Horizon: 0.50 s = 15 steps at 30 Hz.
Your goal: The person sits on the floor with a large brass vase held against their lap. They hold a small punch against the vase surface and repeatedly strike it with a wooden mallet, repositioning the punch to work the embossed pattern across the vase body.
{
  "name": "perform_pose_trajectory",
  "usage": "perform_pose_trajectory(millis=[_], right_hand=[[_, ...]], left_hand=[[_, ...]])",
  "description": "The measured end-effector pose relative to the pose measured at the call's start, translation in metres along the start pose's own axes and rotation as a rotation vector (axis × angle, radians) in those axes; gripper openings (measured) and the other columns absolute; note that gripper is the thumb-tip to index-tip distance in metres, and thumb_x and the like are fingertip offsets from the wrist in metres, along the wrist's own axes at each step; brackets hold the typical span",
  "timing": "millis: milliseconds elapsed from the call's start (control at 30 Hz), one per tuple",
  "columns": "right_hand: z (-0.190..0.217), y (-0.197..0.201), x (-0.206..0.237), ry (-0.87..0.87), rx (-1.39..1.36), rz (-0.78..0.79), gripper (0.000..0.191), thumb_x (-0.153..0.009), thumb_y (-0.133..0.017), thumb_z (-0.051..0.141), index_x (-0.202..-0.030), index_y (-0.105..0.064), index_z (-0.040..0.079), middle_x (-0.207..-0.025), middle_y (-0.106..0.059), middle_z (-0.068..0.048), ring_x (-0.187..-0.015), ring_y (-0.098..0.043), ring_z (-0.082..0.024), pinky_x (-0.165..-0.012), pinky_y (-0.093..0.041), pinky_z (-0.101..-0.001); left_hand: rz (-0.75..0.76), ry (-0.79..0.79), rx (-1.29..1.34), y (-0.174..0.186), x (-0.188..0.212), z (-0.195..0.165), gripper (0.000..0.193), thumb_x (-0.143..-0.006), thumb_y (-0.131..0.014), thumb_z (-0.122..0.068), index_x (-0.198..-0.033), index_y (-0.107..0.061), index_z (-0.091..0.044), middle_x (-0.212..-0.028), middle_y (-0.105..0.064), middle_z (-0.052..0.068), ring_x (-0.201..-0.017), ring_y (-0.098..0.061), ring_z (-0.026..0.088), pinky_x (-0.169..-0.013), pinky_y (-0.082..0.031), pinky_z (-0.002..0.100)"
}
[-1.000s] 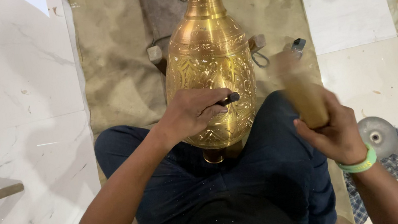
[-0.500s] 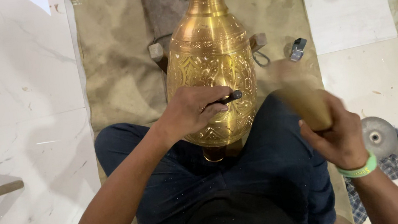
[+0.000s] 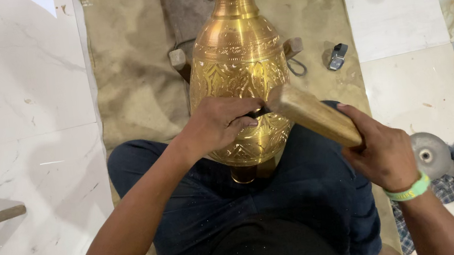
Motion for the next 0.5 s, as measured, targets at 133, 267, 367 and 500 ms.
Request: perform_pose_trajectory(millis=[133,267,367,500], right_hand=[[0.005,0.002,0.0,0.051,-0.293,-0.107,0.042,-0.091,-0.08,0.008,-0.127,-0.059,0.005,-0.099,-0.073,-0.014,-0.086,-0.072,-0.021,-0.077,-0.058,-0.0323],[0.001,-0.009,-0.004,-0.006,0.235,0.099,0.074,-0.074,-0.082,0.005,-0.144,-0.058,0.009,-0.097,-0.077,-0.016,-0.076,-0.074,-0.031,-0.068,-0.057,-0.0381],[-0.003,0.002,-0.002,-0.068,-0.285,-0.027,0.068,-0.081,-0.079,0.011,-0.143,-0.051,0.001,-0.085,-0.075,-0.013,-0.076,-0.075,-0.025,-0.07,-0.058,-0.0318],[0.009,0.005,0.006,0.061,-0.105,-0.099,0.065,-0.082,-0.079,0.009,-0.14,-0.053,0.001,-0.096,-0.074,-0.018,-0.083,-0.076,-0.028,-0.071,-0.059,-0.0348]], left_hand=[[-0.031,-0.019,0.003,0.001,0.004,-0.002,0.032,-0.09,-0.078,-0.019,-0.119,-0.071,-0.009,-0.097,-0.077,0.009,-0.078,-0.074,0.026,-0.069,-0.057,0.037],[-0.03,-0.017,0.002,0.002,0.006,0.001,0.032,-0.09,-0.077,-0.019,-0.119,-0.071,-0.007,-0.1,-0.076,0.011,-0.084,-0.075,0.029,-0.073,-0.058,0.038],[-0.034,-0.049,0.005,0.001,0.004,0.002,0.034,-0.09,-0.077,-0.019,-0.121,-0.071,-0.007,-0.103,-0.077,0.01,-0.084,-0.075,0.029,-0.074,-0.058,0.038],[-0.049,-0.097,-0.057,0.002,0.006,-0.001,0.036,-0.09,-0.078,-0.02,-0.122,-0.071,-0.006,-0.106,-0.076,0.011,-0.088,-0.075,0.031,-0.077,-0.058,0.039]])
Point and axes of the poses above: each hand's wrist, its own x-axis away from the middle knuckle, its own y-axis out of the back of the hand, z = x × y, the point moved 7 cm from there along -x, towards the middle knuckle
